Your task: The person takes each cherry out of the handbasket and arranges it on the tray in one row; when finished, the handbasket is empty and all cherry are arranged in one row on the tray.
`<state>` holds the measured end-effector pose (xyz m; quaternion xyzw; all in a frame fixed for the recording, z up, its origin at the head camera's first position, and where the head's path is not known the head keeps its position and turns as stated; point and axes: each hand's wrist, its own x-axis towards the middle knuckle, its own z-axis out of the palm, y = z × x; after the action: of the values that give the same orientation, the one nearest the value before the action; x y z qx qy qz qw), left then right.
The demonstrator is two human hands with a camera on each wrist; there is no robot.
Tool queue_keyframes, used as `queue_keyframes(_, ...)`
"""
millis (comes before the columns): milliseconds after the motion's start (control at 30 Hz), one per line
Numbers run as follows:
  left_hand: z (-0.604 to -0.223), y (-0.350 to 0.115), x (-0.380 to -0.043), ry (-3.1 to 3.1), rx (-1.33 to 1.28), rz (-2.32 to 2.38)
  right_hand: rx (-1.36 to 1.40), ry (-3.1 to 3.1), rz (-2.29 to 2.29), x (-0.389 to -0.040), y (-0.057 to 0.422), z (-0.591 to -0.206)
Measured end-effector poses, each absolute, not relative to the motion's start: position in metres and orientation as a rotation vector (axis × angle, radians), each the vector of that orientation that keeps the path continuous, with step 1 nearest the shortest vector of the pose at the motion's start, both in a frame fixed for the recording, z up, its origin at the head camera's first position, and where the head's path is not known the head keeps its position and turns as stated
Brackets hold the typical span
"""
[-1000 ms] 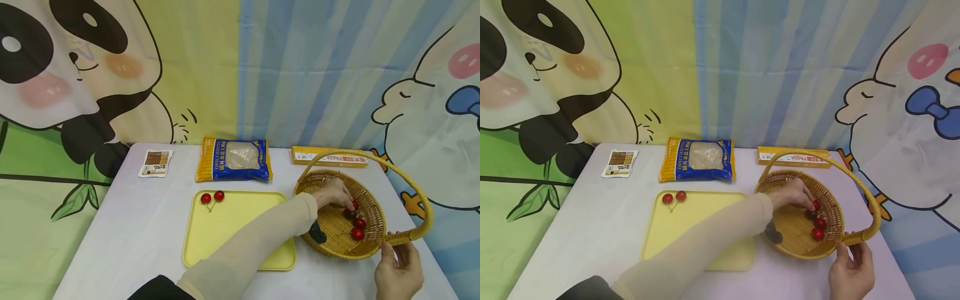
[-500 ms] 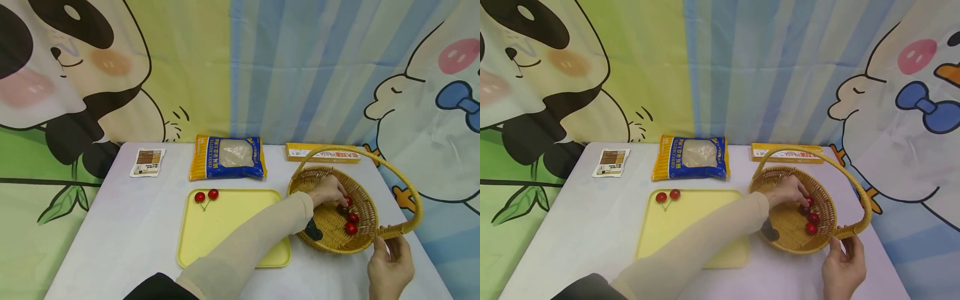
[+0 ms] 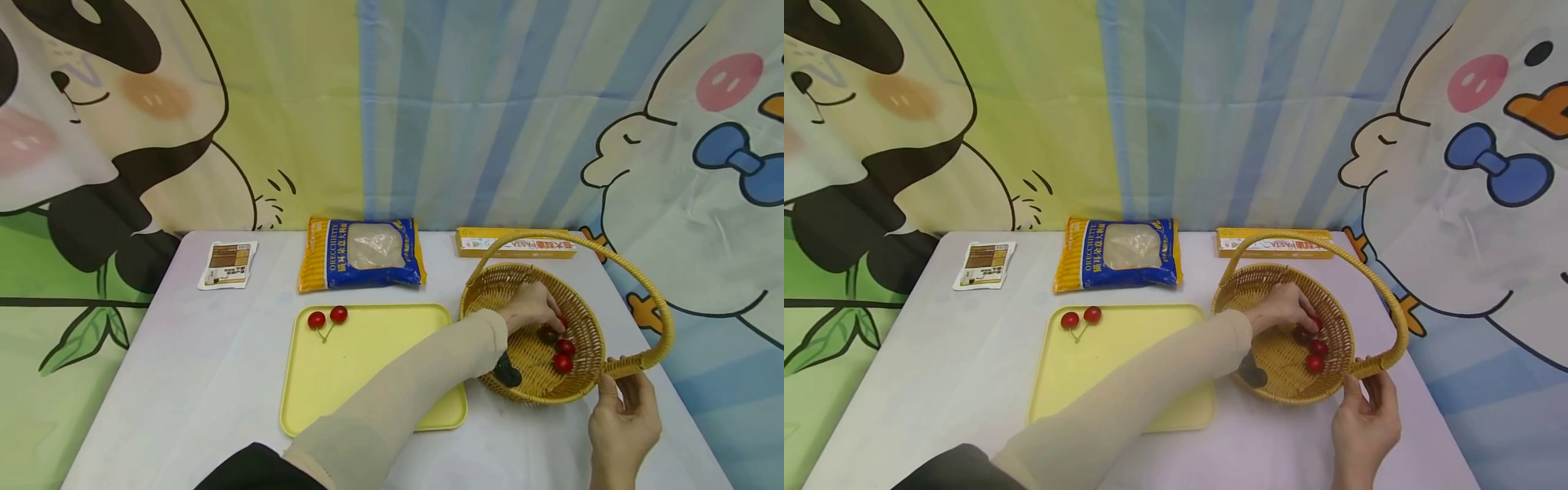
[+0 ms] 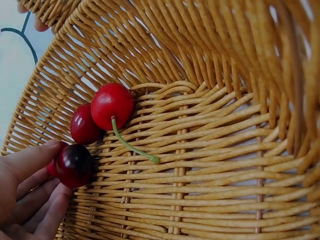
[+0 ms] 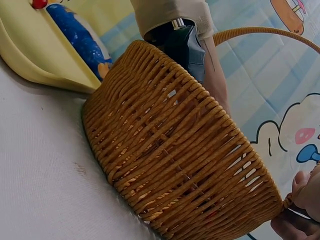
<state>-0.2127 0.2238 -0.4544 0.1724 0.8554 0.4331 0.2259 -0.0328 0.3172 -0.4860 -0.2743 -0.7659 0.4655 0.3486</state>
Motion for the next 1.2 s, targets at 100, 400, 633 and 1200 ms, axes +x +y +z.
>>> queue_keyframes(100, -0.453, 0.222, -0.212, 2.392, 0.519, 1.176, -0.713, -1.978, 1.218, -0.034, 0.318, -0.487)
queue_keyframes(400, -0.453, 0.223, -0.213, 2.409, 0.486, 1.156, -0.764, -1.974, 1.215, -0.036, 0.314, -0.486)
queue_keyframes(633, -0.439, 0.213, -0.214, 2.345, 0.511, 1.255, -0.822, -2.023, 1.169, -0.034, 0.314, -0.485)
queue_keyframes(1200, -0.405, 0.168, -0.208, 2.298, 0.558, 1.316, -0.964, -2.077, 1.161, -0.033, 0.318, -0.487)
